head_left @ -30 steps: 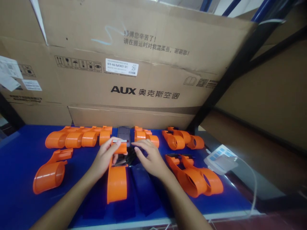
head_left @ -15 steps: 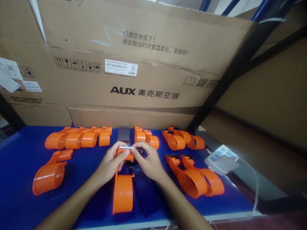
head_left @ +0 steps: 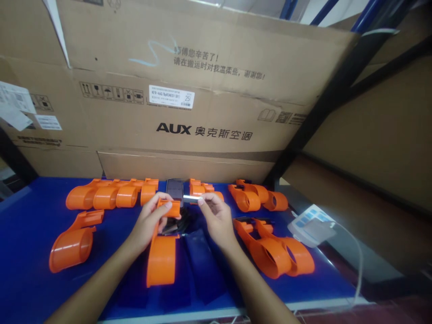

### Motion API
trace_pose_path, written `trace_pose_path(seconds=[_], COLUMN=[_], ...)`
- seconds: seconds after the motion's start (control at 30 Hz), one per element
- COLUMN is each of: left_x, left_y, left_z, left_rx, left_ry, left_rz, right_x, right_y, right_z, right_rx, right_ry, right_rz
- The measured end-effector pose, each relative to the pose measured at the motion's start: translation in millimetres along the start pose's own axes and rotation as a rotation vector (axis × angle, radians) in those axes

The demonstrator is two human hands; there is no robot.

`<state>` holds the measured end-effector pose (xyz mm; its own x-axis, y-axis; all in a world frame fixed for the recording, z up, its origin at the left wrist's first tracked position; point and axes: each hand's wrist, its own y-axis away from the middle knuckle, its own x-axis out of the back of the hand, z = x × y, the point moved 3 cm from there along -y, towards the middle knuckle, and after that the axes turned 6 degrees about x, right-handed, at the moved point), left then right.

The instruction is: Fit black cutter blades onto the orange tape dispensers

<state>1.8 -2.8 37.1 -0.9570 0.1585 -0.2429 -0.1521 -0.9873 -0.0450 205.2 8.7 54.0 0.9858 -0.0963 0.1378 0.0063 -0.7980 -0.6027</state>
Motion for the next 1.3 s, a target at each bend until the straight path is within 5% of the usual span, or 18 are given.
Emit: trace_pose_path(seconds=[0.13,0.33,0.43,0.67,0.83,0.97,1.2,1.3], left_x=[11.5,26.4,27.2,21.1,17.8,12.2,15.1,19.7], left_y=[-3,-3,-4,-6,-6,-4,-3,-6], left_z=[10,15,14,14,10,7,7,4], left_rx=[0.027,0.098,0.077,0.105,-0.027,-0.068,-0.244,-0.247], left_ry=[0.244,0.531,0.536,0.475,0.339,0.280,0.229,0.229], left_rz=[-0.002,0.164,0.196,0.258,0.380,0.379,0.488,0.510], right_x=[9,-16,-25,-16,-17,-21,-15,-16], right_y=[-4,10,16,13,19,25,20,22], right_z=[1,-9,-9,-19,-35,-34,-26,-27], right_rx=[0.086,0.346,0.372,0.349,0.345,0.278,0.269,0.328], right_ry=[0.110,0.449,0.559,0.401,0.143,0.100,0.095,0.173], right_rz=[0.004,-0.478,-0.591,-0.493,-0.708,-0.731,-0.469,-0.481])
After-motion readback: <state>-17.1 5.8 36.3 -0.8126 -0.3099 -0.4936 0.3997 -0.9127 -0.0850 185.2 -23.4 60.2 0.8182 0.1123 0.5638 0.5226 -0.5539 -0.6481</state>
